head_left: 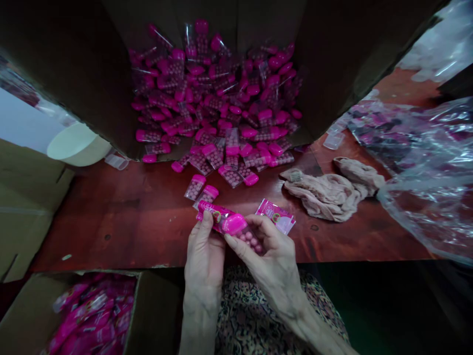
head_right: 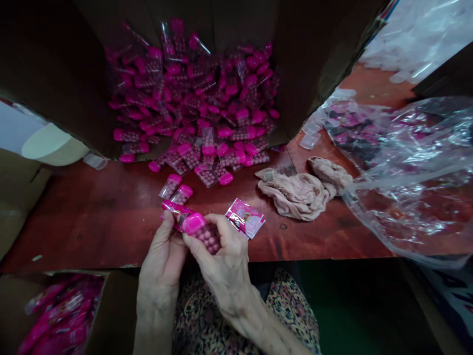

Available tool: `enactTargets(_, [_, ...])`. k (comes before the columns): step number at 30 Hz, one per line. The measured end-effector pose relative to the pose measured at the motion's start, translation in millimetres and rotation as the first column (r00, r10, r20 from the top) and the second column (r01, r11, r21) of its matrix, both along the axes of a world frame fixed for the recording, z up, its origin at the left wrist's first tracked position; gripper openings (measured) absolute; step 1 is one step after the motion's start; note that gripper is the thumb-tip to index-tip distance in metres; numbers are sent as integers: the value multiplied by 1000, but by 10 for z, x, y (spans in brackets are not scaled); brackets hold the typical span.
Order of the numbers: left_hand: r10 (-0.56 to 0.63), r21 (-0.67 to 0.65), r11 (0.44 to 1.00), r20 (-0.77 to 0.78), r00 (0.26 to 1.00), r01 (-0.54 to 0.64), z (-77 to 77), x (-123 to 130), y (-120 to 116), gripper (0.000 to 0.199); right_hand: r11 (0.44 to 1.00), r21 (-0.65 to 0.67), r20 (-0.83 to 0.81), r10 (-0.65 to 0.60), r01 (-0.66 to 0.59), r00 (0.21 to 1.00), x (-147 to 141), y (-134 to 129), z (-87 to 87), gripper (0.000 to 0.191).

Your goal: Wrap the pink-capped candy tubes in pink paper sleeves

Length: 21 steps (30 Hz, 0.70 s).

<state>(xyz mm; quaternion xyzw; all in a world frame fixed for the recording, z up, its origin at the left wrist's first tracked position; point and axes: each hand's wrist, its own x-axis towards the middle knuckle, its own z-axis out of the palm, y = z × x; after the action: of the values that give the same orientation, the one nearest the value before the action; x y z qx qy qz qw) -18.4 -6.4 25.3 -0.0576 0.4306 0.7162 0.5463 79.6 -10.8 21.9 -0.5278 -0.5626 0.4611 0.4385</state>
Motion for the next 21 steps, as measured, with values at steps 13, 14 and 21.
enactTargets(13, [-12, 9, 1000, -150, 989, 14, -27, 53, -11, 15, 998, -50, -4, 33, -33, 999, 15, 20, -51, 19])
enactTargets(14, [-20, 0, 1000, -156, 988, 21, -32, 56, -8, 15, 992, -107, -76, 54, -62, 996, 17, 23, -63, 19])
enactTargets(21, [-62, -5, 998, -208, 976, 62, -51, 105, -10, 20, 993, 116, 55, -5, -1, 998, 29, 51, -124, 20])
